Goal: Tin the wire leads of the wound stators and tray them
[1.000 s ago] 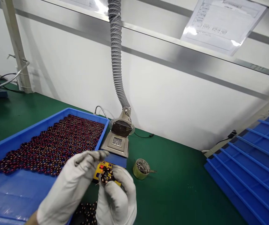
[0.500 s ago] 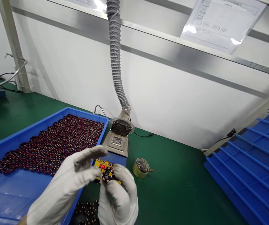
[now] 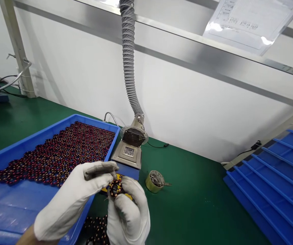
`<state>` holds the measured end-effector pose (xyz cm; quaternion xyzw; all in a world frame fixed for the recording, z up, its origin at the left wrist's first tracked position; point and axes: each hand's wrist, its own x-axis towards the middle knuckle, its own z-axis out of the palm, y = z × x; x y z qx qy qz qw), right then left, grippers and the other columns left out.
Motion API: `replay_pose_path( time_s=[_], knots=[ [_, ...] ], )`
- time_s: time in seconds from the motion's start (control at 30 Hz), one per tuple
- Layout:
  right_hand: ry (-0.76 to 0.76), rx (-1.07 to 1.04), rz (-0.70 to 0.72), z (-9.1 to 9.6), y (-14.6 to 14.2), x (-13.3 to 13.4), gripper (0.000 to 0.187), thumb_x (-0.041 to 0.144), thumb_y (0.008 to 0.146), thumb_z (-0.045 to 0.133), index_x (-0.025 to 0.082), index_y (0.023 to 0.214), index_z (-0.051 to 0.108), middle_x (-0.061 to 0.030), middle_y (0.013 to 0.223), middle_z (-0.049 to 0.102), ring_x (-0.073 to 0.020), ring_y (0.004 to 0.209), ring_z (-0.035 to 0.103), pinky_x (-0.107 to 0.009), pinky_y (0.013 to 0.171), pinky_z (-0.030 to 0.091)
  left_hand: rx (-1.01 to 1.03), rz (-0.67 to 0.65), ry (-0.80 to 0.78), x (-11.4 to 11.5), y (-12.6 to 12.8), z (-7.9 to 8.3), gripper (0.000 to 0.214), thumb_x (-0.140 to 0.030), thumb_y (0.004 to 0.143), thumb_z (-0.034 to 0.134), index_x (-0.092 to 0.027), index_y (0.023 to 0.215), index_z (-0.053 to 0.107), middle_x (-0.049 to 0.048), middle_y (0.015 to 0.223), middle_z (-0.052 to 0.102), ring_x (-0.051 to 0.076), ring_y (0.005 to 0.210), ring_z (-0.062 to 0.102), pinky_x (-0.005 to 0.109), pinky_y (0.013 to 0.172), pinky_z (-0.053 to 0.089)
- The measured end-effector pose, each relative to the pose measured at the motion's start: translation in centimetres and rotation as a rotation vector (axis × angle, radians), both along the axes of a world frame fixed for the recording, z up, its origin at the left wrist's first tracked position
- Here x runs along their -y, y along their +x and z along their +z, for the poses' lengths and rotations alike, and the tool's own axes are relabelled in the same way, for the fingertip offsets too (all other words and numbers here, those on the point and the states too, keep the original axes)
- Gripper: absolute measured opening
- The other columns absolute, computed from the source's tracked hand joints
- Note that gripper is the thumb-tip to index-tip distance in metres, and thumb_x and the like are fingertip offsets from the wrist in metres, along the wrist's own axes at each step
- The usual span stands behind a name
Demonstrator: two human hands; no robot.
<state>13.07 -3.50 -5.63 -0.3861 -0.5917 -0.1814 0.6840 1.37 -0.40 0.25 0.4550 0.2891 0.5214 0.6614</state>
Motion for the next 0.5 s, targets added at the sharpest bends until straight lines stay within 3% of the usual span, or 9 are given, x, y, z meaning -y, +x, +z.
replay_pose_path(
  time_s=[0.17,0.33,0.43,0.5],
  knots=[
    [-0.042,0.04,0.041,0.4,0.0,0.0,0.031,-0.005,0.07,0.064,0.02,0.087,0.056,-0.0045,0.1,0.06,-0.0193,0.091,0.063,-0.035,0.076,0.057,0.044,0.031,-0.024,-0.4,0.3,-0.7,0.015,-0.019,0.069,0.077,-0.019,0.083,0.072,0.0003,0.081,0.073,0.011,0.077,0.066,0.014,0.07,0.051],
    [-0.161,-0.032,0.189,0.7,0.6,0.3,0.032,-0.002,0.071,0.065,0.02,0.091,0.055,-0.0049,0.097,0.06,-0.0176,0.089,0.064,-0.032,0.077,0.057,0.141,0.406,0.001,-1.0,-0.8,-0.8,0.023,-0.03,0.067,0.08,-0.025,0.087,0.071,-0.0041,0.087,0.073,0.009,0.082,0.066,0.012,0.076,0.05],
    [-0.316,-0.126,0.299,1.1,2.2,0.2,0.03,0.003,0.071,0.066,0.021,0.093,0.057,-0.0062,0.095,0.064,-0.0172,0.088,0.065,-0.027,0.071,0.058,-0.169,0.434,0.105,-0.7,-2.5,-1.5,0.016,-0.031,0.068,0.077,-0.029,0.084,0.073,-0.0027,0.085,0.073,0.012,0.079,0.067,0.015,0.074,0.052],
    [-0.491,-0.165,0.343,1.9,4.0,-0.7,0.022,0.009,0.07,0.069,0.02,0.088,0.062,-0.0072,0.091,0.068,-0.0184,0.084,0.066,-0.027,0.069,0.058,-0.5,0.353,0.31,-0.2,-3.9,-3.3,0.009,-0.031,0.07,0.074,-0.031,0.079,0.074,-0.0003,0.084,0.073,0.017,0.079,0.067,0.02,0.075,0.053]
  ],
)
